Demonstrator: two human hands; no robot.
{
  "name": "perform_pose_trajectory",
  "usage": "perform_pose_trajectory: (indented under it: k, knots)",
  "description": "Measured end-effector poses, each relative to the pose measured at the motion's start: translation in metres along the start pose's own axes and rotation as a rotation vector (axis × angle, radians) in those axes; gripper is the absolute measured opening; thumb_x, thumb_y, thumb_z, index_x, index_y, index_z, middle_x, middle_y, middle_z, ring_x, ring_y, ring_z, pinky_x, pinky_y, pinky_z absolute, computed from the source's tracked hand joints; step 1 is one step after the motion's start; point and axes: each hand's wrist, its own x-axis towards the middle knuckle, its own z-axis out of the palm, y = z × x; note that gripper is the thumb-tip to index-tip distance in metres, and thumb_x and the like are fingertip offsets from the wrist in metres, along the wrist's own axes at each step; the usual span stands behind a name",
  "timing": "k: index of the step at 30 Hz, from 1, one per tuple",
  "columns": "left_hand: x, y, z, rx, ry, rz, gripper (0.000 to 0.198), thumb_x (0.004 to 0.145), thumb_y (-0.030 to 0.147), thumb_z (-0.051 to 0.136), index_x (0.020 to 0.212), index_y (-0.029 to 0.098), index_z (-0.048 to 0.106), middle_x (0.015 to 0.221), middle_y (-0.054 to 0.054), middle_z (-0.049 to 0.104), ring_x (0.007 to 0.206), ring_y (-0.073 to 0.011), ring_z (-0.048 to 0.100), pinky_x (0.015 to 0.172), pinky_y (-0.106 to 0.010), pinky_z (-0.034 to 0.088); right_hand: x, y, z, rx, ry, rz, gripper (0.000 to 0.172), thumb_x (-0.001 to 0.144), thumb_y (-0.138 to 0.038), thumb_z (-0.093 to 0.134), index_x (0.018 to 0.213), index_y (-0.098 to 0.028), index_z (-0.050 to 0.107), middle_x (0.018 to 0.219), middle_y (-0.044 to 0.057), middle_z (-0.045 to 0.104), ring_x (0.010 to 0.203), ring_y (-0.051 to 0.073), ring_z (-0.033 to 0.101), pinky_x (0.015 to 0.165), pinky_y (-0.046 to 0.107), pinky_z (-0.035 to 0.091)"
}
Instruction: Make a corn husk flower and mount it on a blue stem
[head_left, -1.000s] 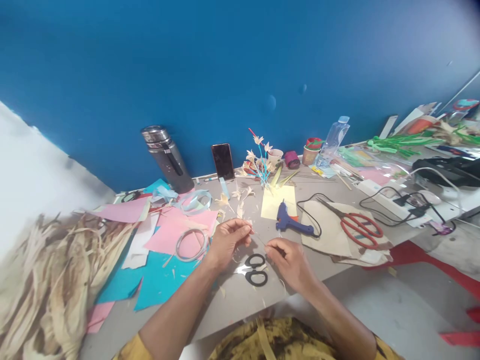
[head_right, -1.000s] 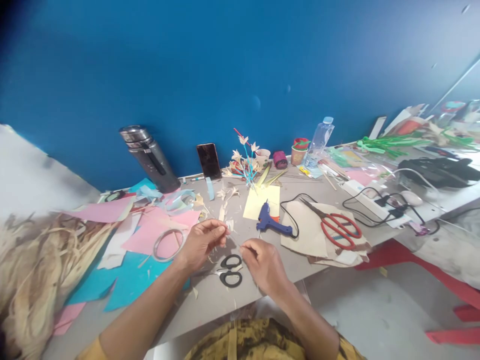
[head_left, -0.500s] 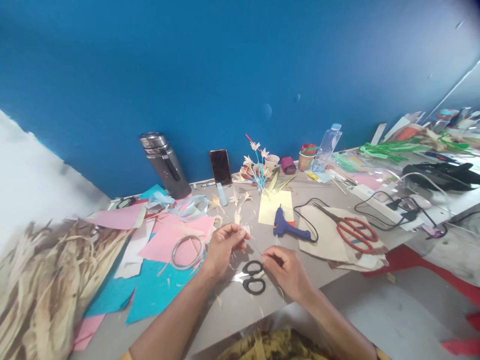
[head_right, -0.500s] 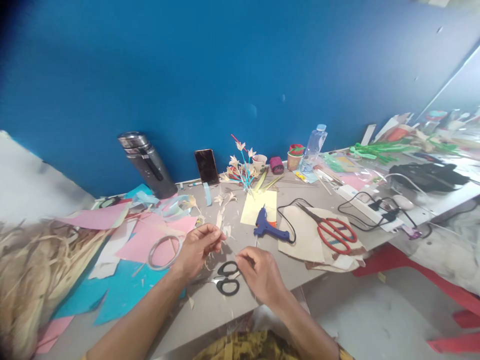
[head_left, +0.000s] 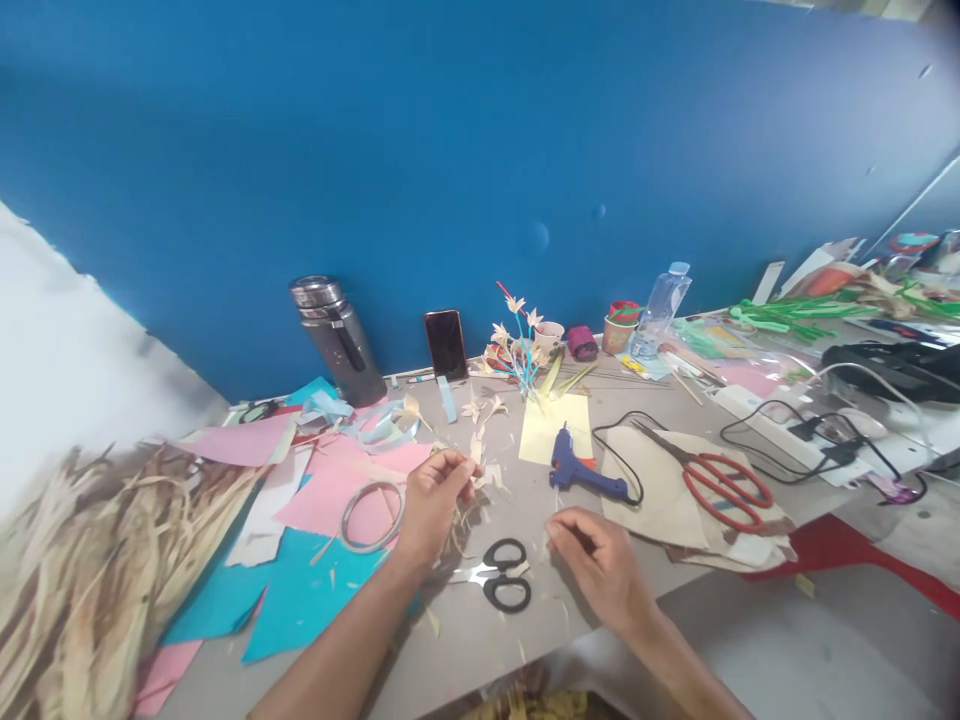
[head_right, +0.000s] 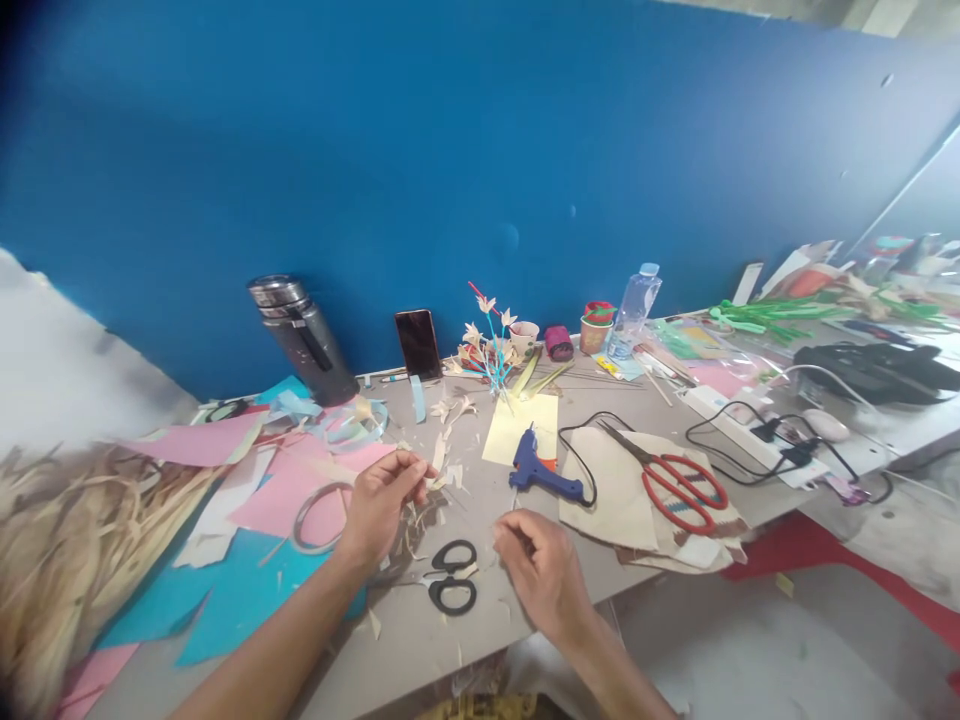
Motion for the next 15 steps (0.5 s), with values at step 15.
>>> perform_pose_trajectory:
  k: [15]
  knots:
    - [-0.005,0.011,0.003,0.065,-0.145,0.047,0.016,0.077,0.029,0.071,0.069,0.017,0.065,0.061,0.001,0.063,0.053,-0.0096,0.051,0.058,-0.023,0.042,0.030,-0.026,0.011,-0.049,-0.037,-0.044,0.016,0.089,-0.026,0.054,0.093,-0.019,0.068,0.085,0.004,0.072,0.066,0.016,0.059,0.063,0.026,0.043]
